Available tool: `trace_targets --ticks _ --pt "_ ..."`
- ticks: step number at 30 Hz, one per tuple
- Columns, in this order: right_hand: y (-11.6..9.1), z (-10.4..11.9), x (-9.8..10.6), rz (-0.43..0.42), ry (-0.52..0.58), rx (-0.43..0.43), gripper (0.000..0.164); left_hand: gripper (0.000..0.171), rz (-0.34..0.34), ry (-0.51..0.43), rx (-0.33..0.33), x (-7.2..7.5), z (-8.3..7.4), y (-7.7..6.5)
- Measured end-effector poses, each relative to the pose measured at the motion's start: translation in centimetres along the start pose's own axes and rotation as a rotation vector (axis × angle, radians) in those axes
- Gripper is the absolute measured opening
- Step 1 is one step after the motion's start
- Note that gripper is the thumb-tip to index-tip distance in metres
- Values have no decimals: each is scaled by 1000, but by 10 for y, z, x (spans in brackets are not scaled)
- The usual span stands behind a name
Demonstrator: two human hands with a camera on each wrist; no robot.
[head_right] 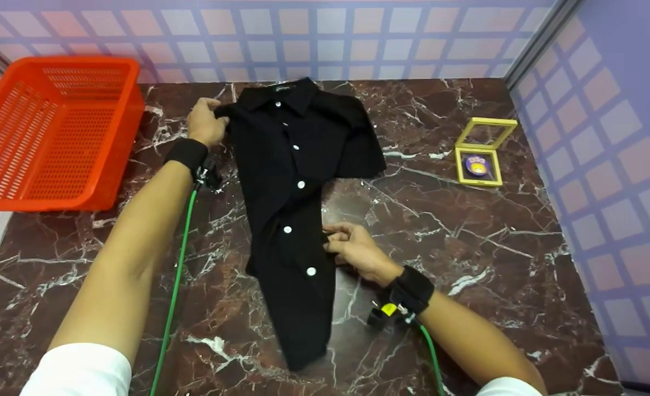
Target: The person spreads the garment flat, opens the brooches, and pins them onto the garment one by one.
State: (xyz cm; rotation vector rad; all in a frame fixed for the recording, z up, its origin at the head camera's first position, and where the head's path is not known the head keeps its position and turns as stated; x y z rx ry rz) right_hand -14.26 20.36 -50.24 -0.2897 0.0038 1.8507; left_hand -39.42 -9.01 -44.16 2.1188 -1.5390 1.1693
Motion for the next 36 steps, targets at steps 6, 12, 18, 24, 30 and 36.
trace_targets --ticks 6,12,18,24,30,36 --pt "-8 2 8 29 -50 -38 56 40 10 0 44 5 3 8" --pt "-15 1 7 129 -111 -13 54 40 1 9 66 7 3 15" --pt "-21 -1 6 181 -123 -6 52 41 -13 27 80 11 6 21" --pt "-27 -1 5 229 -143 -8 57 41 -17 49 106 10 13 26" --pt "-32 -3 4 268 -136 -35 58 41 -37 62 117 6 15 29" --pt "-29 -4 8 255 -225 -44 62 46 -2 114 79 4 8 24"
Point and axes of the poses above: each hand's wrist, its own y-axis towards the middle knuckle, its own x-axis out of the back of the hand, z = x × y, the point moved 4 cm from there along y, towards the middle knuckle, and after that the axes turned 15 degrees about x, right-handed, at the moved point
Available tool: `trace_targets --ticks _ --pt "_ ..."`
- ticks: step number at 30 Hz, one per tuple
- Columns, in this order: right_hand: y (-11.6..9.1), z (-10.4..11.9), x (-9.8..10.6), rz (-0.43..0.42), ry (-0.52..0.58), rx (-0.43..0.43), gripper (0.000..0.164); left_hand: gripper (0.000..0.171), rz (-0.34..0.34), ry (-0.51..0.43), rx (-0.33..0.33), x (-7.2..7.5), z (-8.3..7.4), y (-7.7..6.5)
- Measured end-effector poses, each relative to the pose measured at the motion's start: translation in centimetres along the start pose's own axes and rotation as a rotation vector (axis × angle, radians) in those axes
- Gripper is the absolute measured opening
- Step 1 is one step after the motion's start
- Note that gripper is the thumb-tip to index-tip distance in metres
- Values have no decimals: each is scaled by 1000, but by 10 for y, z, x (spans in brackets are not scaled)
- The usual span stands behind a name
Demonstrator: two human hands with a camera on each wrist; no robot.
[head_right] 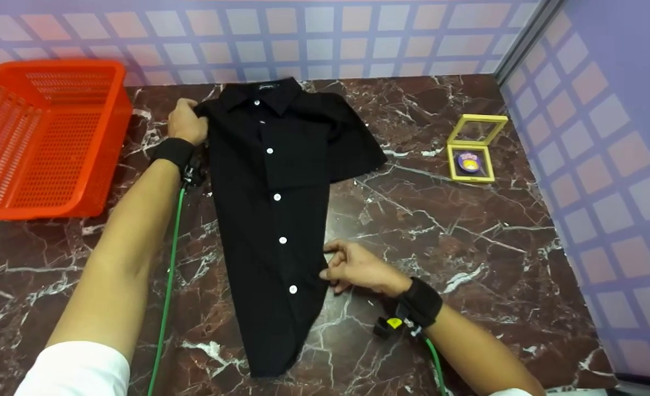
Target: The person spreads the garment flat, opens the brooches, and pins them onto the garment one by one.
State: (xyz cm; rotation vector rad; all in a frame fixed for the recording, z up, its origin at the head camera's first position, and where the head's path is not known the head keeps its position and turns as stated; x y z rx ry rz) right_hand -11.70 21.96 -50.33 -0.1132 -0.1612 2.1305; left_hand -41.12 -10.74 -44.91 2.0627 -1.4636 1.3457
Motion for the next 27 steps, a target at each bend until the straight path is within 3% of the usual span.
trace_targets --ticks 6,10,13,16,20,24,27 --pt "6 9 18 -55 -92 7 57 65 58 102 -33 -5 -13 -21" --pt "13 16 34 -98 -147 -15 50 71 26 176 -66 -13 -17 -40" --pt "21 25 50 -144 -196 -19 49 72 -24 229 -139 -19 -22 -57" --pt "31 38 69 -211 -297 11 48 68 -93 238 -301 -27 -33 -80" --pt "54 56 91 -334 -561 112 41 56 -137 217 -596 -45 -47 -126" --pt "83 64 104 -403 -840 225 37 46 -48 302 -878 -76 -54 -183" --pt "102 62 108 -386 -1001 265 38 47 26 488 -1067 -102 -52 -222"
Point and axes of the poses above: each hand's wrist, its own y-axis towards the middle knuckle, its own x-axis out of the back of the hand, z = x × y, the point moved 4 cm from there along y, towards the middle knuckle, and after that the axes turned 15 degrees about x, right-handed, at the moved point
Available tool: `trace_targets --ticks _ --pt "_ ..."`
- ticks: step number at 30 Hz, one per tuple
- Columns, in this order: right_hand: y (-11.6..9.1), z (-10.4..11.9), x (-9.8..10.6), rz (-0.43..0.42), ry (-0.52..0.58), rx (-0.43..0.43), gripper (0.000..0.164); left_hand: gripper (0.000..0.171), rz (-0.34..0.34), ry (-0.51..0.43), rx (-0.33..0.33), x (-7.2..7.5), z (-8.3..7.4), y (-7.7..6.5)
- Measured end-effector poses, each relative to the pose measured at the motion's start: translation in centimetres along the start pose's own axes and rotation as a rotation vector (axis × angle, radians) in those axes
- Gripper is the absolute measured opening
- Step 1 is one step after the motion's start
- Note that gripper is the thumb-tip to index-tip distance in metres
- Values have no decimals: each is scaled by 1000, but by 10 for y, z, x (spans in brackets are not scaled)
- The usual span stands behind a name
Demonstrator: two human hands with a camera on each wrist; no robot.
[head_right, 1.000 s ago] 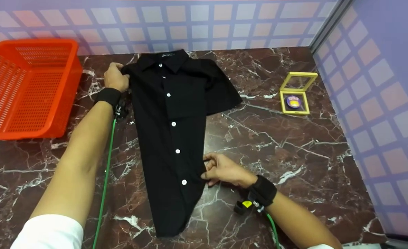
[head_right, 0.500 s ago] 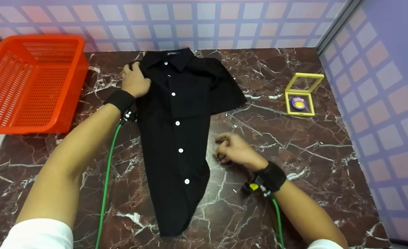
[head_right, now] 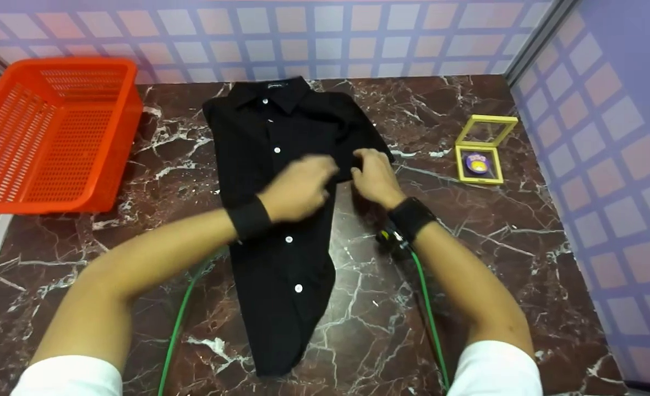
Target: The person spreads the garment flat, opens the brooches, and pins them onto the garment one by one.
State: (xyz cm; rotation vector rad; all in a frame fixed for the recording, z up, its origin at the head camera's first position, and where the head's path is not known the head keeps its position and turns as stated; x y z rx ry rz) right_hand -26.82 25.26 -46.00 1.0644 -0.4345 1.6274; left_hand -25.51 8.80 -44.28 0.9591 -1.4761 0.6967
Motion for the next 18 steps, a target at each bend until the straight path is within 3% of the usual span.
trace_targets --ticks 2,4,7,11,18 --pt "8 -2 -7 24 -69 23 40 50 57 91 -90 -11 -19 -8" --pt "14 -4 -13 61 -122 22 43 58 114 165 -111 -21 -28 -15" --pt "20 -6 -21 137 -178 -31 48 65 186 201 -41 -30 -30 -18" --pt "23 -12 -25 235 -215 -120 55 71 234 207 69 -35 -23 -18" --pt "25 -29 -21 235 -231 -218 63 82 248 155 136 -39 -17 -24"
Point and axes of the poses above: each hand's wrist, its own y-axis towards the middle knuckle, its own x-axis out of the back of the hand, z = x × y, the point moved 4 cm from there along y, towards the middle knuckle, and after that the axes turned 15 degrees about x, right-handed, at the moved point
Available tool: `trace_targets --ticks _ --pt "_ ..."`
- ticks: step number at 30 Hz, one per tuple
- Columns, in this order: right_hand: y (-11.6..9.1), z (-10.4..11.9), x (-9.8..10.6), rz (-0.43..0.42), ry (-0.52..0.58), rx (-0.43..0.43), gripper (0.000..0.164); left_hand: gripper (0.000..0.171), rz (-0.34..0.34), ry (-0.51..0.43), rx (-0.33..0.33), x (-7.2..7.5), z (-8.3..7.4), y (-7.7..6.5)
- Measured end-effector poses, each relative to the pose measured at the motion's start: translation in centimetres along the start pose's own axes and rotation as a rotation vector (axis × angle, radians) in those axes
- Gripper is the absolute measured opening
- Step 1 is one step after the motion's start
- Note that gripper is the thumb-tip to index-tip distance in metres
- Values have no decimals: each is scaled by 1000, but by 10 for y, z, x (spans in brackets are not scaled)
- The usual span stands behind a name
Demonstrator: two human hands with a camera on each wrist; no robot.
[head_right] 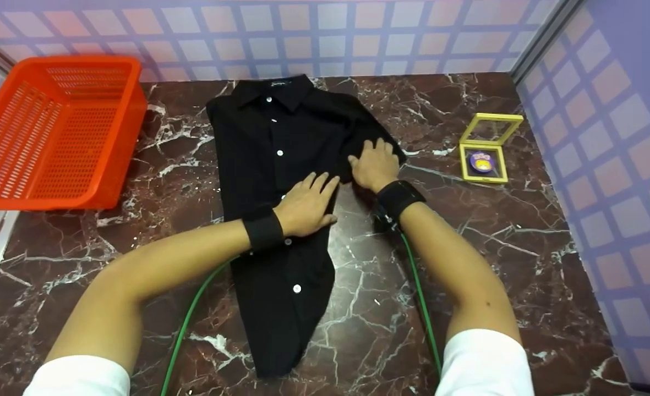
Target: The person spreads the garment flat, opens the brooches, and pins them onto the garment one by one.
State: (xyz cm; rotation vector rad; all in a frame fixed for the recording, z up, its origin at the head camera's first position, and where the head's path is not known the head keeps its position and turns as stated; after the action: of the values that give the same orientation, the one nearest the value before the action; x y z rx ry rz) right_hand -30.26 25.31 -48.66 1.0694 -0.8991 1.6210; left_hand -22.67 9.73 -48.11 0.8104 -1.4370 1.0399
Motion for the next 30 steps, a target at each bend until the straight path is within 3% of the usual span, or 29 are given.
trace_targets --ticks 5,10,17,30 --pt "4 -16 0 -26 -58 0 64 83 1 -6 -7 -1 1 -4" --pt "7 -35 3 -26 -48 84 61 80 19 -4 -26 -1 2 -9" --pt "5 -62 8 41 15 179 60 77 21 29 -58 -2 0 -14" --pt "2 -79 16 170 -8 285 60 58 29 16 -54 4 12 -19"
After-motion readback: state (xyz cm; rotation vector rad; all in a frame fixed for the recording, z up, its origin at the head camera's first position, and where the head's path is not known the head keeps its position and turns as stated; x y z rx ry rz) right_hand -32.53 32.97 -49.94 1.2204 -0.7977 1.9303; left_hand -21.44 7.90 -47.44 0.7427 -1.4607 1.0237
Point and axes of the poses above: each hand's wrist, its own y-axis towards the middle knuckle, its own x-axis out of the back of the hand, z = x × y, the point moved 4 cm from there along y, towards the middle knuckle, and after that the axes turned 15 degrees about x, right-handed, at the moved point
